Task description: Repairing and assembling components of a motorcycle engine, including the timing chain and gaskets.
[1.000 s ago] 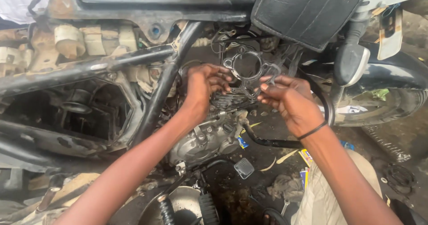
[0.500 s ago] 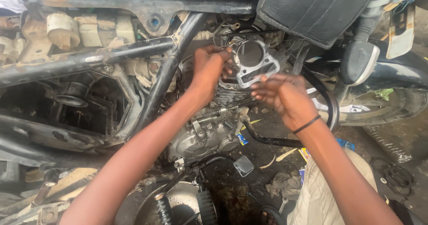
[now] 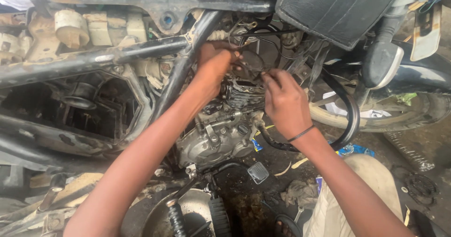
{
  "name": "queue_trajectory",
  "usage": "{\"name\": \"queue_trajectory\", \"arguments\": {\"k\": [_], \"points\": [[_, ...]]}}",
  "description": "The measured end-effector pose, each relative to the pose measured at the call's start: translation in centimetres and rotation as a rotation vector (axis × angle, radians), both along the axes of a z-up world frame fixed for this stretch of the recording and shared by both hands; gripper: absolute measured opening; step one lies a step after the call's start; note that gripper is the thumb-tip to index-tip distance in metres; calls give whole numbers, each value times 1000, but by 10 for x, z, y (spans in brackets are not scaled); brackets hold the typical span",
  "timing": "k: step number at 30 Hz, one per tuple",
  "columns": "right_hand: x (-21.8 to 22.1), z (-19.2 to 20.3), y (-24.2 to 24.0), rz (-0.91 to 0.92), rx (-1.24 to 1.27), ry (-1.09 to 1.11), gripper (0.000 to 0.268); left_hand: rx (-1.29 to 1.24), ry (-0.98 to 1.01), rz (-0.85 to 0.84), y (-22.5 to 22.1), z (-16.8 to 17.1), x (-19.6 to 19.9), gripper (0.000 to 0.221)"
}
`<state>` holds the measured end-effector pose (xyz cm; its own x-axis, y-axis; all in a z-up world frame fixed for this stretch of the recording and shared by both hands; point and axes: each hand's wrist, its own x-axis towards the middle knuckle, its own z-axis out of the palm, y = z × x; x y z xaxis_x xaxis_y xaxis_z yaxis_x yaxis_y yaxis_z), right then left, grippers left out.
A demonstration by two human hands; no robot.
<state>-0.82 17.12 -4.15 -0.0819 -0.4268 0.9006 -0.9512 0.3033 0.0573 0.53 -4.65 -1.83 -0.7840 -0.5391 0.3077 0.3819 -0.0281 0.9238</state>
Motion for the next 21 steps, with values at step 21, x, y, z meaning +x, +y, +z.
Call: {"name": "queue_trajectory", "arguments": {"k": [21], "points": [[-94,23,49,926,-245,-1836,30,-112,153,-53,28,-10,-42,35]]}}
